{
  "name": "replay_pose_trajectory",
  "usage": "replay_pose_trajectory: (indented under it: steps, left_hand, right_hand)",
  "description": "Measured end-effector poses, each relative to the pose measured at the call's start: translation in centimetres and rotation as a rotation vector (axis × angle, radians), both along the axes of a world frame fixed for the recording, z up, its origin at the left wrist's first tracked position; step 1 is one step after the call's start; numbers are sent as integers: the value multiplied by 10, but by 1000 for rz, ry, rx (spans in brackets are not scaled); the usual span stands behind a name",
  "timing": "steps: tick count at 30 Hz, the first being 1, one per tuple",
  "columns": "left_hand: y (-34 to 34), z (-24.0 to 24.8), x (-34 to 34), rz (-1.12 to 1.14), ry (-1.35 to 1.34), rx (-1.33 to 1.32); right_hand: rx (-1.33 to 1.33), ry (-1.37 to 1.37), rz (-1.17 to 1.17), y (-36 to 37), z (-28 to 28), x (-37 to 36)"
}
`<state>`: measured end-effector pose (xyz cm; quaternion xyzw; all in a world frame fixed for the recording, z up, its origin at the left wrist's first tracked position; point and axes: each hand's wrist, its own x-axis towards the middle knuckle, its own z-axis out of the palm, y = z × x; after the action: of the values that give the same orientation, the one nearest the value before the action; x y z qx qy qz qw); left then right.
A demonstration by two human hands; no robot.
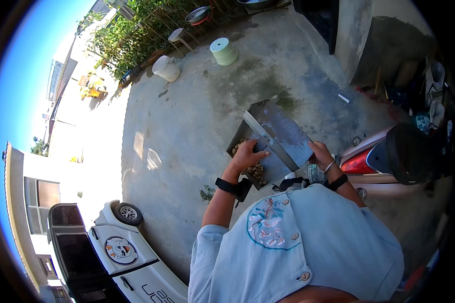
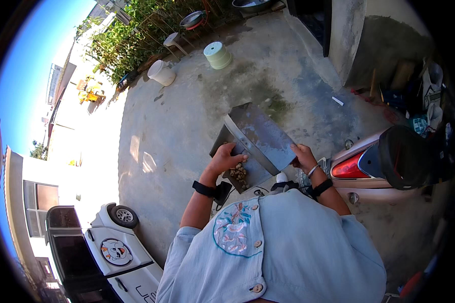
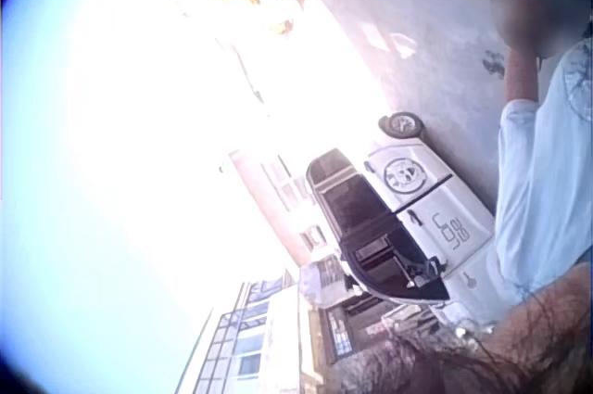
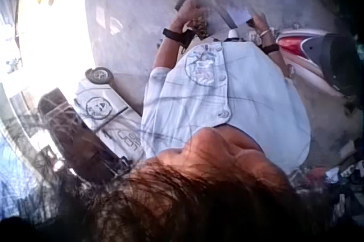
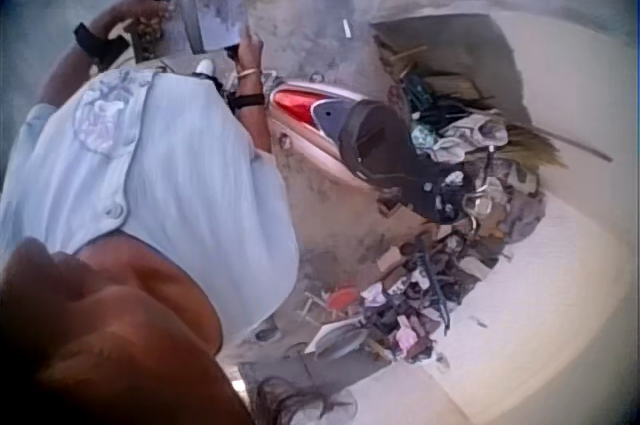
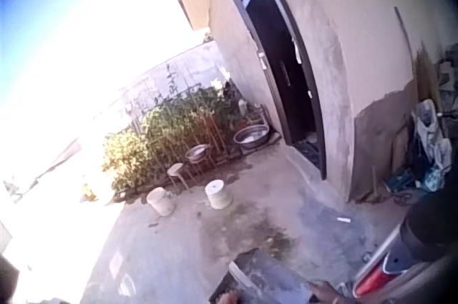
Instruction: The person plucks peanuts from the roots of peanut plants by hand, collects them into a metal tray, and then transfers them into a smaller bowl near a basin of water.
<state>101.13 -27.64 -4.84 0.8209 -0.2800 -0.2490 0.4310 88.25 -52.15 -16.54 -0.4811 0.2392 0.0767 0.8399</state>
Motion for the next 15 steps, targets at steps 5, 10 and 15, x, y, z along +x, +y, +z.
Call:
replay_pose_trajectory:
  steps: [5,10,15]
  left_hand:
    - [-22,33,95,129,-82,-140]
    - [-35,-34,258,429,-76,-68]
    - [-76,-72,389,604,33,-193]
  right_hand:
    - [-20,8,3,-42,53,115]
    - [-198,147,80,-94,25,232]
    - [-243,252,-66,-200,-68,303]
